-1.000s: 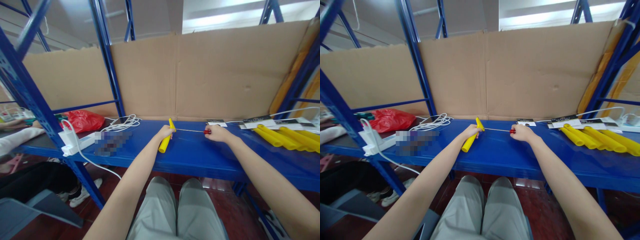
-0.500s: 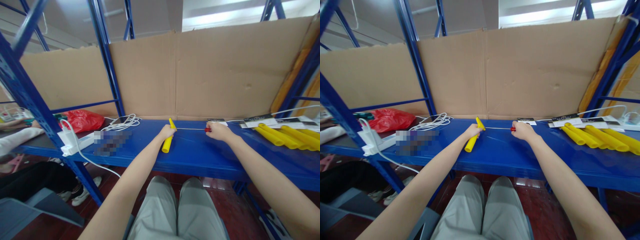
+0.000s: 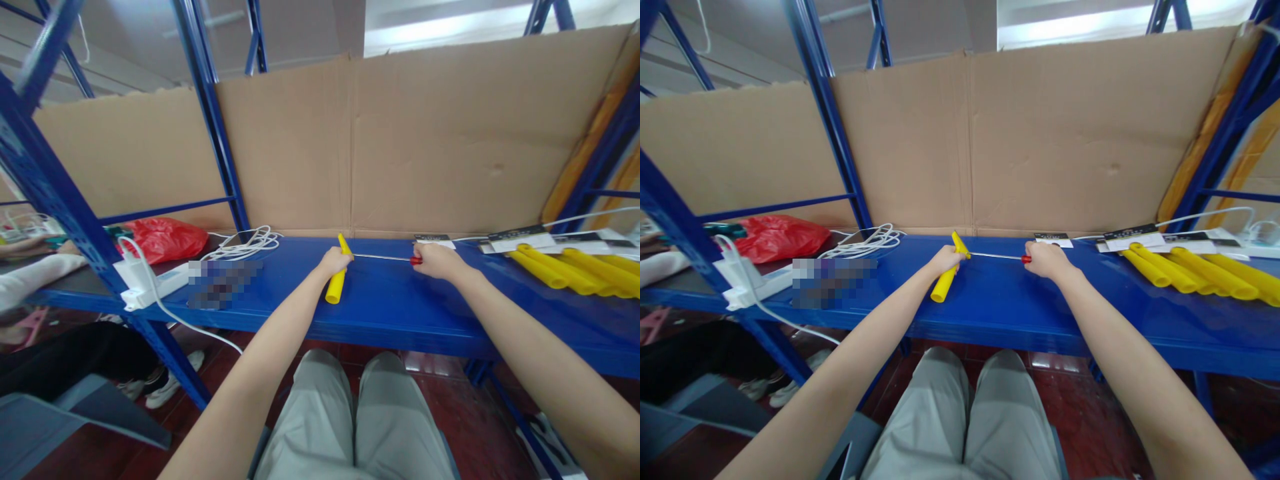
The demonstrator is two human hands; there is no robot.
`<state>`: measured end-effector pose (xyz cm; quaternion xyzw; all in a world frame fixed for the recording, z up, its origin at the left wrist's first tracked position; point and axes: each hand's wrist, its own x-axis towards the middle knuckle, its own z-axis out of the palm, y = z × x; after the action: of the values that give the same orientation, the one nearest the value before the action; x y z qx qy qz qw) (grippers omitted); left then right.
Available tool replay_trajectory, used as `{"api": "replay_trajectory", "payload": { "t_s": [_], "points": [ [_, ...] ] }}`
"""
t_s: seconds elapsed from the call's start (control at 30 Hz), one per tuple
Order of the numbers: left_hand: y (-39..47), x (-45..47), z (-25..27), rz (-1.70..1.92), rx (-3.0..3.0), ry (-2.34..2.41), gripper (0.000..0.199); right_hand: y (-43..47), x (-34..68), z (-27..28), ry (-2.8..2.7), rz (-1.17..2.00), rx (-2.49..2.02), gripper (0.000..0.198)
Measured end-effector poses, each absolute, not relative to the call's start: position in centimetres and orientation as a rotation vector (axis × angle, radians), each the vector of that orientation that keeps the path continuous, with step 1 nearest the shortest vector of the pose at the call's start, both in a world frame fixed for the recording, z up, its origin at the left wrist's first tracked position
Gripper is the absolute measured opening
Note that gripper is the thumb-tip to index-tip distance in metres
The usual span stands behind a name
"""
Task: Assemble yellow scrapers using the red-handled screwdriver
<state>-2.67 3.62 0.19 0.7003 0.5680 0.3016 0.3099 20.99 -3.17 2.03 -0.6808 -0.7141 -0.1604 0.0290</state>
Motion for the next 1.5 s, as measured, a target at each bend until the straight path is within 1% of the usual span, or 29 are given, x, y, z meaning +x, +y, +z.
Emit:
{"api": "replay_trajectory", "payload": {
  "t_s": [0.27, 0.43, 0.53, 0.73, 1.0, 1.17, 1.3, 1.5],
  "points": [
    [3.4, -3.1, 0.3, 0.757, 1.905, 1.454, 0.009, -2.8, 21.6, 1.6, -2.206, -0.439, -2.055, 0.020],
    [3.3, -3.4, 0.2, 0.751, 1.869, 1.377, 0.010, -2.5, 22.0, 1.4, -2.210, -0.358, -2.084, 0.011],
    [3.3, -3.5, 0.3, 0.739, 1.860, 1.339, 0.013, -2.2, 22.2, 1.2, -2.207, -0.343, -2.072, 0.009],
    [3.4, -3.5, 0.3, 0.749, 1.823, 1.327, 0.011, -2.0, 22.4, 1.1, -2.215, -0.286, -2.086, 0.012],
    [3.2, -3.6, 0.5, 0.752, 1.769, 1.287, 0.008, -2.7, 21.7, 1.7, -2.163, -0.196, -2.171, 0.022],
    [3.2, -3.6, 0.5, 0.756, 1.770, 1.272, 0.010, -2.3, 22.0, 1.4, -2.177, -0.276, -2.167, 0.017],
    [3.3, -3.6, 0.4, 0.758, 1.765, 1.288, 0.011, -1.9, 22.5, 1.2, -2.174, -0.281, -2.136, 0.017],
    [3.0, -3.4, 0.6, 0.769, 1.753, 1.323, 0.013, -1.8, 22.9, 1.1, -2.211, -0.148, -2.053, 0.016]
  ]
}}
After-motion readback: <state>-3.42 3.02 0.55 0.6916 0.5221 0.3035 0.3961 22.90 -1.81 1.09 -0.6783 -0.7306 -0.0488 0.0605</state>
